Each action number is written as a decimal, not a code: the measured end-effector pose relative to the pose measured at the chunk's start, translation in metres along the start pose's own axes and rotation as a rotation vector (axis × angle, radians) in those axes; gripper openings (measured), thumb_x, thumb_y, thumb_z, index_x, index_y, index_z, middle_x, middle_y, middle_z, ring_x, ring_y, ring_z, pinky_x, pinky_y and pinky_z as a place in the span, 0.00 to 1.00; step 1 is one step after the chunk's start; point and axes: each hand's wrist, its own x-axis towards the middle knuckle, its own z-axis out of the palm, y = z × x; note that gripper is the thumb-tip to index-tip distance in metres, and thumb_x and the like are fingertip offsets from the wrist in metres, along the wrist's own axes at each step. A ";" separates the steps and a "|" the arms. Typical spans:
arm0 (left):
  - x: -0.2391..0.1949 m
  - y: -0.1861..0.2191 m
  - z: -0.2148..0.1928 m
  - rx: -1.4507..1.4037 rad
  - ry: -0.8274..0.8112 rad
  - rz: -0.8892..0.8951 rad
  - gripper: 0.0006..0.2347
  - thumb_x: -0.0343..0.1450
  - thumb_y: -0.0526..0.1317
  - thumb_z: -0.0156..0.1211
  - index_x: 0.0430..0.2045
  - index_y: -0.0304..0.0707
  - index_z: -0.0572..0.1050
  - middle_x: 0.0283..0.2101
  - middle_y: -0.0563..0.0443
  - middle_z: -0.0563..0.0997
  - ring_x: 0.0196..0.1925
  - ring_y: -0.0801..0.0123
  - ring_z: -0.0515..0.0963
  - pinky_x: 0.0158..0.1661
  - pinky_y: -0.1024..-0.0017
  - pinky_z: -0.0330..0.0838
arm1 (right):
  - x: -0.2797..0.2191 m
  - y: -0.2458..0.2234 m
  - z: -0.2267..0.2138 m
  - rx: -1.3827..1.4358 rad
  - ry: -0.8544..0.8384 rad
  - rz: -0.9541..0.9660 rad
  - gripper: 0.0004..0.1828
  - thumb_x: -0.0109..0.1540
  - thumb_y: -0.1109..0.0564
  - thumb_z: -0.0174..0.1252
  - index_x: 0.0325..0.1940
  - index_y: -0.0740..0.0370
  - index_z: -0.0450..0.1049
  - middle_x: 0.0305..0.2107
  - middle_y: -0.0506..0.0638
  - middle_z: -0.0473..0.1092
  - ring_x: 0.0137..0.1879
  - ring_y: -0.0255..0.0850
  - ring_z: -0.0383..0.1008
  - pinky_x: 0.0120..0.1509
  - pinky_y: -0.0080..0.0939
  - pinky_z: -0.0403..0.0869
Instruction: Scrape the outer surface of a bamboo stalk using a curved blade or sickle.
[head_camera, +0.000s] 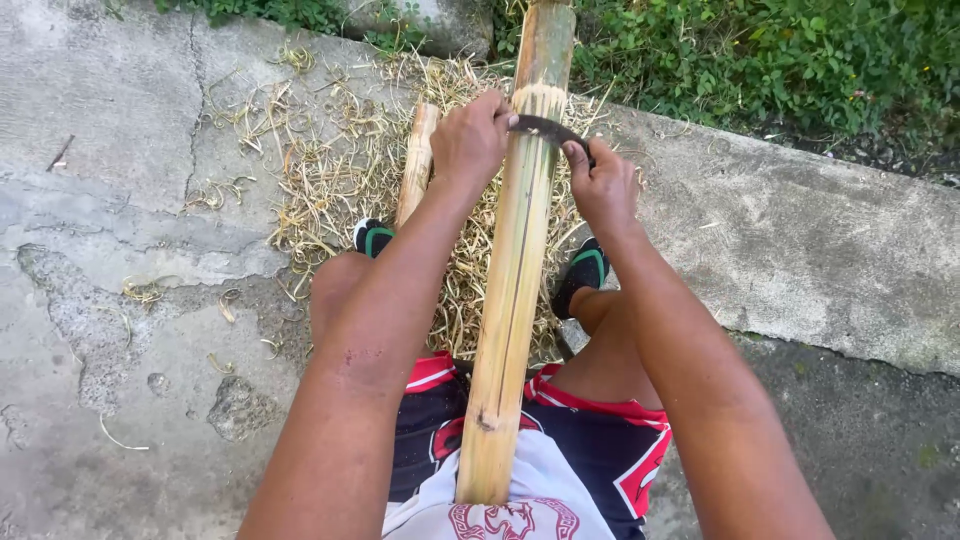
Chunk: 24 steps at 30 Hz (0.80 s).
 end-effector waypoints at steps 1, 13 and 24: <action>-0.007 0.000 -0.001 -0.003 0.003 0.003 0.08 0.70 0.49 0.62 0.28 0.47 0.78 0.24 0.51 0.81 0.28 0.55 0.81 0.28 0.55 0.68 | -0.007 0.001 0.000 -0.002 0.003 -0.003 0.27 0.71 0.40 0.55 0.30 0.64 0.72 0.13 0.51 0.66 0.17 0.41 0.65 0.21 0.49 0.60; -0.126 -0.002 -0.028 0.098 -0.174 0.000 0.11 0.78 0.47 0.53 0.27 0.45 0.74 0.19 0.50 0.77 0.21 0.59 0.77 0.24 0.57 0.65 | -0.118 0.016 -0.001 0.025 -0.160 0.119 0.27 0.74 0.40 0.49 0.29 0.62 0.69 0.14 0.46 0.65 0.15 0.39 0.59 0.17 0.49 0.58; -0.149 0.000 -0.044 0.042 -0.091 0.026 0.05 0.70 0.42 0.62 0.30 0.43 0.77 0.35 0.50 0.78 0.37 0.56 0.79 0.35 0.59 0.73 | -0.102 -0.022 -0.041 0.183 -0.408 0.254 0.24 0.66 0.41 0.57 0.30 0.65 0.72 0.13 0.52 0.65 0.20 0.39 0.61 0.24 0.48 0.61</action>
